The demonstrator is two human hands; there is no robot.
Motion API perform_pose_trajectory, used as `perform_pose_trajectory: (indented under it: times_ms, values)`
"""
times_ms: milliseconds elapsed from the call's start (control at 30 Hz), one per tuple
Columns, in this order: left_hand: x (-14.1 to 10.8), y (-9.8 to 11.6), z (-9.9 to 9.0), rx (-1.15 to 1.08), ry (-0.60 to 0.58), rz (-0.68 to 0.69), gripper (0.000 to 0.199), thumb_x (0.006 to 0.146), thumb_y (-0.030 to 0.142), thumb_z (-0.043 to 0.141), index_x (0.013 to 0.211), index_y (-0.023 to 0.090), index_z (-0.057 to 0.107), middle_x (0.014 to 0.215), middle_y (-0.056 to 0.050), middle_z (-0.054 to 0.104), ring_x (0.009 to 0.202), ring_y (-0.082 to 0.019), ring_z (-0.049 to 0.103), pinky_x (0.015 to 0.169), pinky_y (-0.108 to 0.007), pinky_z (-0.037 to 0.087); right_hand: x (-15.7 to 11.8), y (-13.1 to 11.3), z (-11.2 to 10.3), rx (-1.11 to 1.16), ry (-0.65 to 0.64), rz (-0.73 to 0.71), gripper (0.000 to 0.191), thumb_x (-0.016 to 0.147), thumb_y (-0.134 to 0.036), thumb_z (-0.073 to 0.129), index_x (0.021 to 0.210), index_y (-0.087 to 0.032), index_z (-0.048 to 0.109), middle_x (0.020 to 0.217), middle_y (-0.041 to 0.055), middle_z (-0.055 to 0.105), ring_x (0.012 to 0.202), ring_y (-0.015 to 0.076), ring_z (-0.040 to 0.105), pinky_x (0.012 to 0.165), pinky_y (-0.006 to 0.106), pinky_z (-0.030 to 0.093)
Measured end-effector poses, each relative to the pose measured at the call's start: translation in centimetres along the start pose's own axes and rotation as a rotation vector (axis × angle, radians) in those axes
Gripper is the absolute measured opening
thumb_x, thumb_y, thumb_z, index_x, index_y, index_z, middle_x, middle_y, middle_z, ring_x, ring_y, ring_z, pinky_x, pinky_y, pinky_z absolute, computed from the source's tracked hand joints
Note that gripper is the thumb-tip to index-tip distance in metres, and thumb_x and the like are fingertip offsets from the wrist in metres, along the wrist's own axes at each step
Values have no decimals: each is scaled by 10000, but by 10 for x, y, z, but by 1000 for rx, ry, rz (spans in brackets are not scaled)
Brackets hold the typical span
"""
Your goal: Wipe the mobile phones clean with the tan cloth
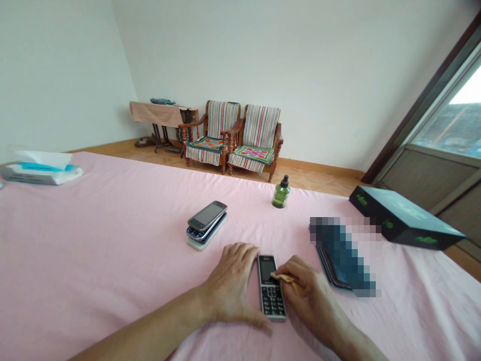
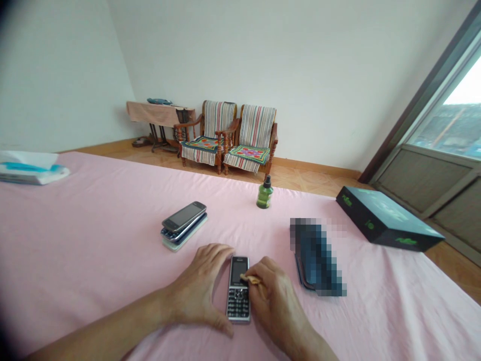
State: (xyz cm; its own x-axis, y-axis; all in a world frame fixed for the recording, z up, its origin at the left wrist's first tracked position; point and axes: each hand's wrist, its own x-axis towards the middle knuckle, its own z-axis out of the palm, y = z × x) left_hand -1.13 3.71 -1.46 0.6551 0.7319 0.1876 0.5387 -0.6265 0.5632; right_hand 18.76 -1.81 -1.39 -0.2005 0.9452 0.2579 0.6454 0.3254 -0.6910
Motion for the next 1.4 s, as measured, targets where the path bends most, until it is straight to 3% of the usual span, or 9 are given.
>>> perform_pose_trajectory:
  times_ms: [433,700,933,1100,1300,1400]
  values:
    - [-1,4,-4,-8,-37,23,938,462,629,806,1237,229,459,1247,-117,512,1158,-366,456,1029,-529,317,-1,-21,15,-173,-54,-59,187,750,-57,513,741,-198,635,817,33,603,792,192,523,728,336,323]
    - [0,6,-6,17,-58,-3,921,450,614,819,1207,214,480,1244,-125,513,1164,-370,452,1032,-531,330,2,-19,-1,-200,-73,1,205,689,-9,518,686,-186,619,747,11,586,765,182,508,721,337,292]
    - [0,7,-5,13,-51,3,906,453,597,819,1190,198,475,1234,-125,511,1165,-368,448,1029,-532,333,-2,-21,17,-137,-58,-68,221,786,-33,515,765,-204,653,844,31,610,816,197,513,742,346,318]
    - [0,3,-4,16,-63,2,911,462,610,809,1199,197,469,1243,-128,513,1166,-373,445,1032,-536,325,-2,-9,7,-50,-13,-36,264,779,8,470,857,-177,641,836,39,564,788,183,526,687,307,361]
    - [-1,3,-4,13,-69,-2,906,471,608,808,1197,189,464,1261,-133,504,1175,-363,440,1047,-518,311,0,-11,-8,-94,-175,-10,268,800,7,461,775,-175,657,814,34,543,790,171,532,669,284,374]
    - [-1,3,-4,10,-64,7,888,475,608,806,1182,193,464,1250,-125,508,1175,-362,437,1041,-511,316,1,-16,-7,-176,-197,-32,276,818,-14,479,801,-196,686,815,35,553,803,181,521,677,294,366]
